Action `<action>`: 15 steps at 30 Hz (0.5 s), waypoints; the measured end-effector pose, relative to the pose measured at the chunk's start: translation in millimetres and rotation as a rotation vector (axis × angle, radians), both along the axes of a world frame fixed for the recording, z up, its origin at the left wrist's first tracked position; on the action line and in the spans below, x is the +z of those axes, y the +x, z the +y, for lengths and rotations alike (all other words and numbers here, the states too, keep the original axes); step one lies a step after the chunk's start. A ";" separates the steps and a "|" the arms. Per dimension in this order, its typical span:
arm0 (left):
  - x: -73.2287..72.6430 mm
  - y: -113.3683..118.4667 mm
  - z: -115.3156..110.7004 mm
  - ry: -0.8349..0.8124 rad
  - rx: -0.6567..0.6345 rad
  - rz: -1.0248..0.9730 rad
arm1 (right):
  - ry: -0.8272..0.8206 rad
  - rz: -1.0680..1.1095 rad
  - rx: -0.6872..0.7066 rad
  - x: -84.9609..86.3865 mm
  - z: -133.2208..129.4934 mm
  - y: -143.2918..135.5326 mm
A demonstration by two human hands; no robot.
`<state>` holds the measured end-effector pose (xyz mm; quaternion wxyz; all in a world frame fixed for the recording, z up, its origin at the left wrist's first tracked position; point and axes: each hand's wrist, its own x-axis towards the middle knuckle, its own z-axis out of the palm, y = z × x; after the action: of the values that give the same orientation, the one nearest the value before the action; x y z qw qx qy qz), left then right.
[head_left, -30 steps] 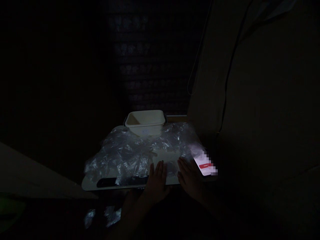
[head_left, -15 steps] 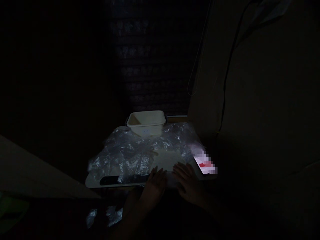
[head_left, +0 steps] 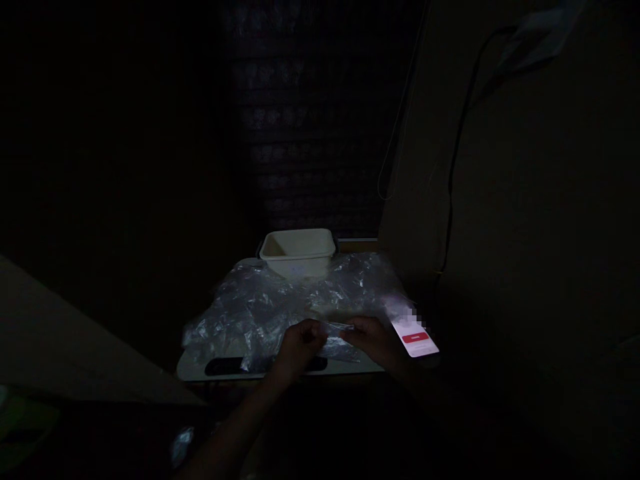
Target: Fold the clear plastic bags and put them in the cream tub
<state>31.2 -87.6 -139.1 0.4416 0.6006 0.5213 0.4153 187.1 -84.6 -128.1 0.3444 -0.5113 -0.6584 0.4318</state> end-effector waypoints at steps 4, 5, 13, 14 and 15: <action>9.9 -4.3 6.8 -0.026 0.004 -0.054 | -0.007 0.055 0.086 8.1 18.2 0.5; 11.8 -6.3 9.2 -0.020 0.008 -0.054 | -0.008 0.051 0.106 9.0 23.1 0.3; 23.2 -21.6 35.1 0.073 0.006 0.016 | 0.045 -0.044 0.256 25.3 64.1 -9.6; 26.7 -25.1 40.8 0.105 0.001 0.049 | 0.075 -0.062 0.245 28.6 70.2 -11.6; 31.4 -30.3 48.3 0.147 0.008 0.086 | 0.101 -0.081 0.224 32.1 76.8 -13.4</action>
<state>0.9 -39.3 -107.7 0.3717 0.6468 0.5102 0.4280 173.6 -7.8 -96.0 0.2922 -0.4336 -0.7457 0.4129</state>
